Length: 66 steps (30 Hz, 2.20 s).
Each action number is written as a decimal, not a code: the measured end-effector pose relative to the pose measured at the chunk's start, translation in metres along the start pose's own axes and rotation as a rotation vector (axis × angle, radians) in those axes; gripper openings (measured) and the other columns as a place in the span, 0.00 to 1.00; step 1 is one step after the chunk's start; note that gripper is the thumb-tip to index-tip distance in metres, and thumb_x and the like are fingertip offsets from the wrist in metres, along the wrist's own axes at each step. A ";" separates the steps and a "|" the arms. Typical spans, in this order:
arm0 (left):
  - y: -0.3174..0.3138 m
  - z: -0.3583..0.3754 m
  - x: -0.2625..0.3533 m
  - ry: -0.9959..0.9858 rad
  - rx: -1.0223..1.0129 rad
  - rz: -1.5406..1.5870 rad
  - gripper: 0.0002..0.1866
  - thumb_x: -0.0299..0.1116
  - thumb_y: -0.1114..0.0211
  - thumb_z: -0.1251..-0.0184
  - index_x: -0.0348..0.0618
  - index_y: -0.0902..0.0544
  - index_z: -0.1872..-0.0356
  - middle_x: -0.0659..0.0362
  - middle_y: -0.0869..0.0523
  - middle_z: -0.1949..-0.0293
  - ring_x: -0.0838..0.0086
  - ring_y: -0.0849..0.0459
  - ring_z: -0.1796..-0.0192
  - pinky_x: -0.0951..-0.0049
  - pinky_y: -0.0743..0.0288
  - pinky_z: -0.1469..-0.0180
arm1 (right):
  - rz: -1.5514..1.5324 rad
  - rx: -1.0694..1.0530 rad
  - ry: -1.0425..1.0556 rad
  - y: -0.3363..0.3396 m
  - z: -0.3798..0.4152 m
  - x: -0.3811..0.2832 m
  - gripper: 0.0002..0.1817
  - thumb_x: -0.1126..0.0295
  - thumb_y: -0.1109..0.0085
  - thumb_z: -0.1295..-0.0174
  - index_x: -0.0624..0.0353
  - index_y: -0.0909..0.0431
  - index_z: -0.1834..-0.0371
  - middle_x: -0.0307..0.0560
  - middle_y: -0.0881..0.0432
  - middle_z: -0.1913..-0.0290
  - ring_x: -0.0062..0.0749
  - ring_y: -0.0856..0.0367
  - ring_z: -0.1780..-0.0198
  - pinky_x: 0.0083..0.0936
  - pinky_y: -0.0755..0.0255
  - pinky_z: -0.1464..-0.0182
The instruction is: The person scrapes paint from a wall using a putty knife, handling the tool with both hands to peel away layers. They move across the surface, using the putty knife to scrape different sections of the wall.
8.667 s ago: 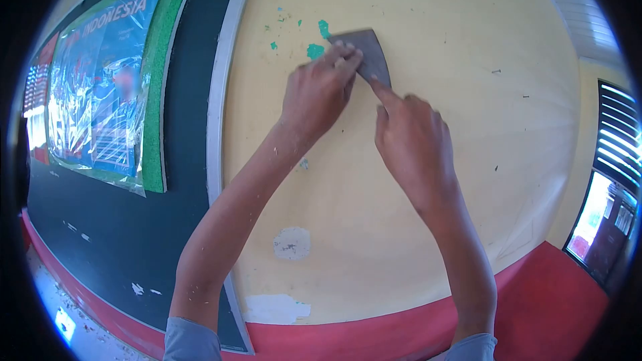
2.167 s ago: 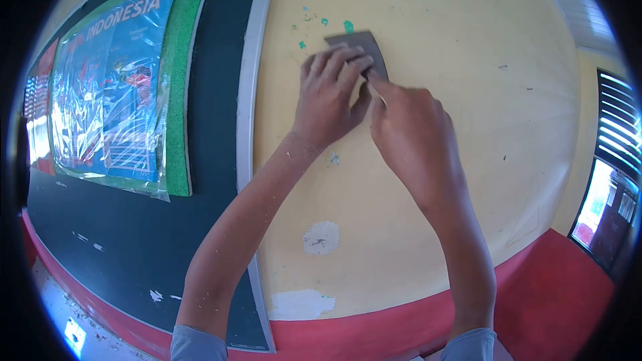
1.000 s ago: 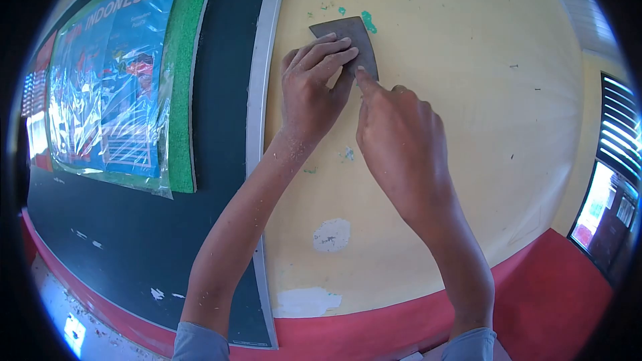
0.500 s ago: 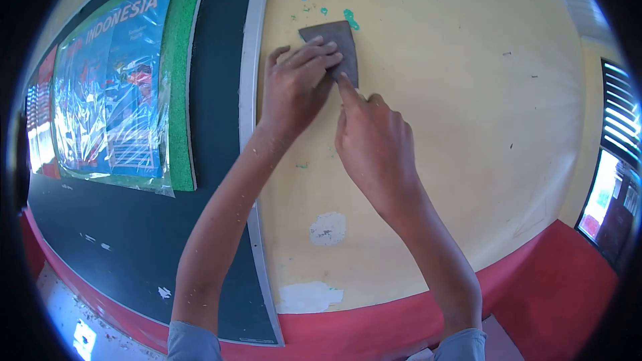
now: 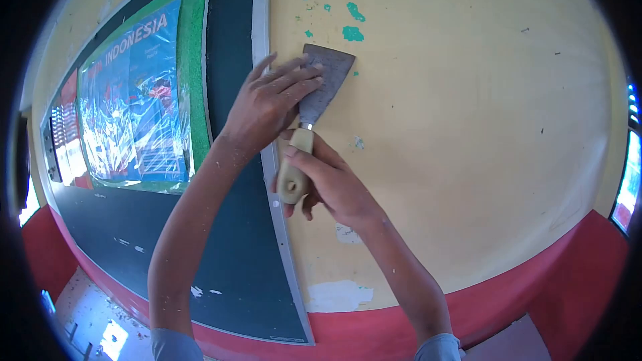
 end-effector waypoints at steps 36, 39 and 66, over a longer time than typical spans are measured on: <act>0.016 -0.023 -0.047 -0.057 -0.107 0.323 0.20 0.23 0.31 0.48 0.40 0.14 0.51 0.52 0.14 0.50 0.58 0.17 0.43 0.65 0.22 0.41 | -0.400 -0.090 0.095 -0.068 -0.041 -0.030 0.21 0.56 0.60 0.24 0.65 0.40 0.46 0.61 0.16 0.62 0.39 0.16 0.79 0.28 0.19 0.80; 0.013 -0.021 -0.048 -0.060 -0.116 0.292 0.20 0.22 0.31 0.48 0.40 0.14 0.51 0.52 0.14 0.50 0.58 0.17 0.43 0.65 0.22 0.41 | -0.318 -0.035 0.116 -0.066 -0.035 -0.031 0.20 0.56 0.59 0.24 0.66 0.38 0.47 0.60 0.16 0.62 0.39 0.16 0.79 0.28 0.19 0.80; 0.007 -0.033 -0.049 0.004 -0.042 0.283 0.19 0.19 0.32 0.49 0.41 0.13 0.52 0.54 0.13 0.51 0.59 0.16 0.44 0.66 0.20 0.42 | -0.336 0.032 0.181 -0.050 -0.045 -0.037 0.19 0.55 0.56 0.26 0.60 0.41 0.46 0.58 0.18 0.67 0.40 0.19 0.84 0.30 0.23 0.83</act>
Point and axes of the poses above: each hand's wrist, its own z-axis away from the middle knuckle, its own y-axis out of the back of the hand, x = y × z, the point moved 7 cm from there along -z, towards the middle knuckle
